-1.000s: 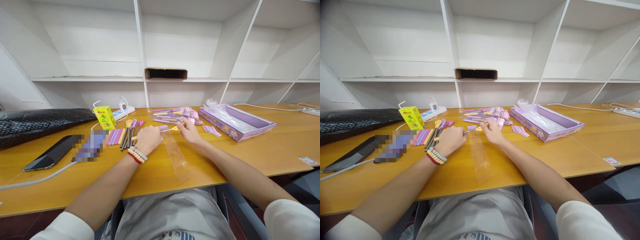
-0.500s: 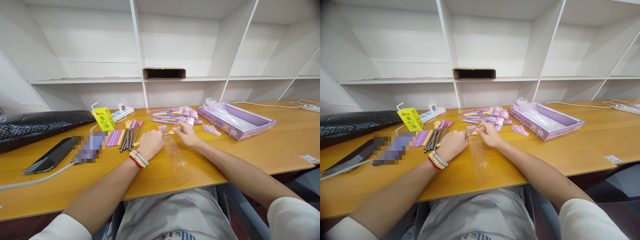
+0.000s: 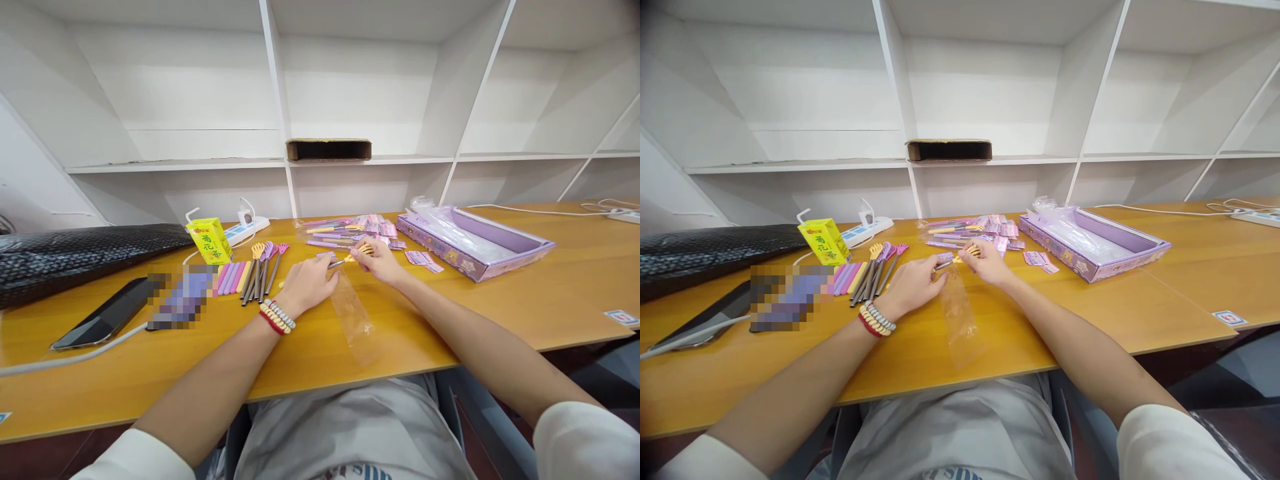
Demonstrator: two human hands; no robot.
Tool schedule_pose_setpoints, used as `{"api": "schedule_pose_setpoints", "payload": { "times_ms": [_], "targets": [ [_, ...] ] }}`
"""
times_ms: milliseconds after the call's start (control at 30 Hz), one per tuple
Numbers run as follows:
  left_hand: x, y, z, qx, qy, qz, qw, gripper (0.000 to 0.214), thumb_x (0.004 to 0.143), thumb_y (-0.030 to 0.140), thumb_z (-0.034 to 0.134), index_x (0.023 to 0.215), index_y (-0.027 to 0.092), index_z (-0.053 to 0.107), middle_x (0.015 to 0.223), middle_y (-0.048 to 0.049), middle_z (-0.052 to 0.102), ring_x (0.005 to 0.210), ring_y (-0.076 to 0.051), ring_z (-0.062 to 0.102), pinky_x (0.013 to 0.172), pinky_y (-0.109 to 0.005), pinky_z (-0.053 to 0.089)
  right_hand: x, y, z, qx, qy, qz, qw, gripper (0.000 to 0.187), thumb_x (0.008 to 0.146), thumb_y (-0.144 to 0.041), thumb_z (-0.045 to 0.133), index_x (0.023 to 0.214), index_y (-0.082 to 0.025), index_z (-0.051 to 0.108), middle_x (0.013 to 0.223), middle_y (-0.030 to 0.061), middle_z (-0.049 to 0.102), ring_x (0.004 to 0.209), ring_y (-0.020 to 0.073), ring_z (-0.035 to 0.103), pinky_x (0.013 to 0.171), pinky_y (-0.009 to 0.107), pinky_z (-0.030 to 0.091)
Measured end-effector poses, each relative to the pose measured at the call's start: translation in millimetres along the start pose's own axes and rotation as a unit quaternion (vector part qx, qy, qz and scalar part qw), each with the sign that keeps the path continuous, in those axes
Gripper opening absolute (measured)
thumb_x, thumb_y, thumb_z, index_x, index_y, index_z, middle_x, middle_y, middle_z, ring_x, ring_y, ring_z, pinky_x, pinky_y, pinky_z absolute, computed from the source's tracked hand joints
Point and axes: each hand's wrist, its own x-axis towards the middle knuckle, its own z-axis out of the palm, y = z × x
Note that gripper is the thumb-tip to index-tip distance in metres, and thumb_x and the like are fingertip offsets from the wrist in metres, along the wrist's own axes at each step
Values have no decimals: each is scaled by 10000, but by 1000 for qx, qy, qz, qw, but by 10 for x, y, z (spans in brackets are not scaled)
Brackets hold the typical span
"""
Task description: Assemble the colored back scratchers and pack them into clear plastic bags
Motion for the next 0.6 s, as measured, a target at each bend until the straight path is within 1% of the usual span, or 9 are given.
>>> {"api": "schedule_pose_setpoints", "payload": {
  "times_ms": [67, 133, 233, 267, 300, 367, 433, 500, 600],
  "targets": [
    [5, 13, 23, -49, 17, 26, 998, 227, 876, 305, 410, 999, 193, 563, 875, -58, 656, 813, -198, 619, 698, -287, 437, 15, 24, -68, 92, -9, 33, 995, 276, 719, -411, 639, 778, -170, 516, 486, -54, 476, 388, 75, 402, 385, 211, 286],
    [7, 28, 51, -85, 22, 43, 995, 221, 891, 281, 390, 953, 182, 578, 869, -61, 654, 819, -185, 615, 727, -282, 438, 9, 41, -91, 150, -31, 42, 987, 311, 675, -384, 686, 829, -159, 537, 538, -33, 539, 398, 85, 453, 379, 217, 322],
    [8, 42, 81, -116, 12, 59, 991, 257, 910, 292, 361, 921, 175, 590, 864, -65, 651, 816, -178, 609, 738, -280, 441, -25, 45, -45, 170, -119, 47, 977, 362, 632, -342, 728, 886, -139, 569, 596, -6, 588, 443, 106, 519, 391, 225, 378],
    [8, 42, 84, -121, 9, 61, 991, 271, 915, 296, 349, 921, 175, 591, 866, -66, 650, 815, -176, 608, 737, -280, 441, -35, 42, -24, 172, -140, 50, 974, 377, 624, -338, 735, 899, -136, 576, 608, -2, 597, 455, 110, 533, 395, 224, 390],
    [8, 41, 84, -123, 7, 60, 991, 283, 920, 300, 337, 925, 175, 591, 866, -66, 649, 816, -176, 607, 738, -280, 441, -42, 38, -8, 177, -147, 54, 972, 387, 625, -347, 734, 910, -135, 580, 623, 4, 606, 463, 112, 542, 397, 222, 397],
    [7, 37, 75, -116, 2, 53, 992, 304, 926, 311, 321, 918, 174, 592, 852, -64, 648, 807, -179, 607, 736, -285, 440, -39, 28, -3, 197, -123, 64, 971, 387, 666, -411, 695, 913, -134, 587, 652, 21, 622, 471, 113, 553, 397, 218, 398],
    [6, 36, 62, -102, -5, 43, 994, 316, 928, 326, 315, 915, 173, 590, 844, -63, 647, 809, -184, 609, 743, -291, 440, -22, 15, -29, 207, -69, 77, 973, 382, 714, -484, 629, 858, -132, 593, 629, 29, 620, 453, 106, 543, 382, 210, 375],
    [3, 41, 49, -88, -15, 40, 995, 318, 929, 336, 311, 936, 172, 583, 866, -66, 647, 839, -188, 609, 762, -295, 439, -1, 4, -57, 187, -23, 87, 978, 387, 725, -517, 603, 778, -135, 582, 575, 22, 604, 407, 92, 506, 352, 197, 328],
    [-5, 58, 40, -67, -32, 33, 997, 324, 932, 341, 299, 945, 165, 571, 880, -73, 641, 839, -189, 610, 754, -293, 440, 11, -13, -45, 131, 8, 90, 987, 382, 707, -521, 621, 699, -148, 539, 521, 7, 588, 352, 72, 444, 324, 186, 280]
  ]
}}
